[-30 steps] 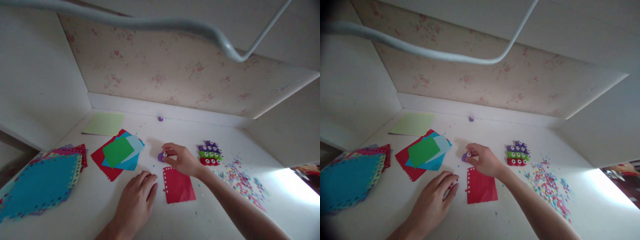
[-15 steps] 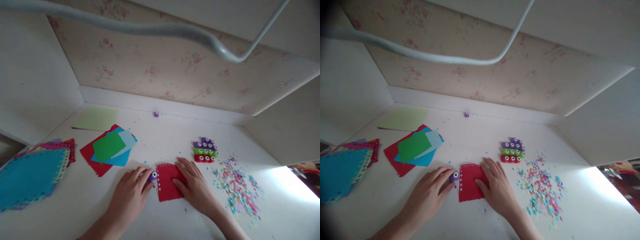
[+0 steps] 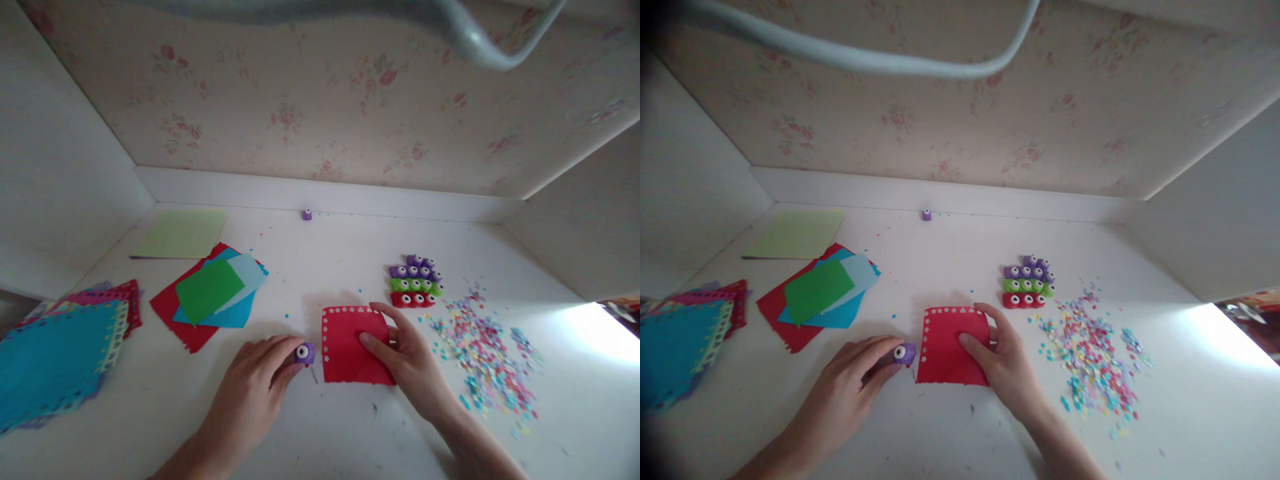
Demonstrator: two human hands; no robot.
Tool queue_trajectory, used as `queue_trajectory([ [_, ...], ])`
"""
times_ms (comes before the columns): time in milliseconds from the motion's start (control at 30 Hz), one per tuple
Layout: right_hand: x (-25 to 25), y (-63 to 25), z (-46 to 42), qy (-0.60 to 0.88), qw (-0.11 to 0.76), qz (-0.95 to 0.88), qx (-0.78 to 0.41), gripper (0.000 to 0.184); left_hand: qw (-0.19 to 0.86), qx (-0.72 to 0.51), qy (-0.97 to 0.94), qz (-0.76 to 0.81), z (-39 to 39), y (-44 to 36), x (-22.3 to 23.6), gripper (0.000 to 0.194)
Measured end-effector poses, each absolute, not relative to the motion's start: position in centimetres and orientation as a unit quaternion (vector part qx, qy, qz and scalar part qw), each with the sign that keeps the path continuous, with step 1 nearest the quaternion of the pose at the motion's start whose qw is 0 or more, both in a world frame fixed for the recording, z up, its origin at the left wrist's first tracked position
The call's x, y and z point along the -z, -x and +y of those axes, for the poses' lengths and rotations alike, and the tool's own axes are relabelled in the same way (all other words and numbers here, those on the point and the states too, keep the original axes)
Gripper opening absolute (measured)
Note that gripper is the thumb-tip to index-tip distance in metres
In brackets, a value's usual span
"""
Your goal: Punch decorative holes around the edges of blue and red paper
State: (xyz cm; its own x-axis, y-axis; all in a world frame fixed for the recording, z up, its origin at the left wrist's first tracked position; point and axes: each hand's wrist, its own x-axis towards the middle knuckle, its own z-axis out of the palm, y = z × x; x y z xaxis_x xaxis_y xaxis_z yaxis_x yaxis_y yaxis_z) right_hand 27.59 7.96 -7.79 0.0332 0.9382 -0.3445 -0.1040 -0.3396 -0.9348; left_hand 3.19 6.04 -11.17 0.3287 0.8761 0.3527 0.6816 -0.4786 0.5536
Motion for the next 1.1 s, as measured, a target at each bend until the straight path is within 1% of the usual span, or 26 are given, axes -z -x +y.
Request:
queue_trajectory([
  [167,8.6,-27.8,8.2,0.555,0.431,-0.383,-0.600,0.073,0.156,-0.304,-0.806,0.484,5.9,-3.1,11.2,0.024],
  [267,9.1,-28.0,8.3,0.552,0.420,-0.398,-0.601,0.069,0.159,-0.296,-0.813,0.476,5.8,-3.0,11.2,0.024],
  [467,9.8,-28.1,8.2,0.556,0.416,-0.428,-0.578,0.066,0.142,-0.299,-0.827,0.455,6.0,-3.2,11.1,0.023],
  [633,10.4,-28.2,7.9,0.590,0.399,-0.503,-0.490,0.062,0.117,-0.294,-0.838,0.444,5.9,-3.4,11.1,0.024],
  [767,9.8,-28.2,7.7,0.632,0.343,-0.576,-0.389,0.055,0.108,-0.268,-0.848,0.444,5.6,-3.4,11.2,0.026],
  [833,9.4,-28.1,7.7,0.646,0.317,-0.589,-0.367,0.053,0.113,-0.257,-0.852,0.443,5.5,-3.3,11.1,0.025],
  [1000,9.6,-27.8,7.4,0.652,0.302,-0.587,-0.373,0.054,0.116,-0.255,-0.852,0.443,5.6,-3.3,11.0,0.024],
  [1100,10.0,-27.9,7.1,0.640,0.302,-0.641,-0.297,0.054,0.112,-0.254,-0.854,0.440,5.6,-3.4,10.9,0.023],
])
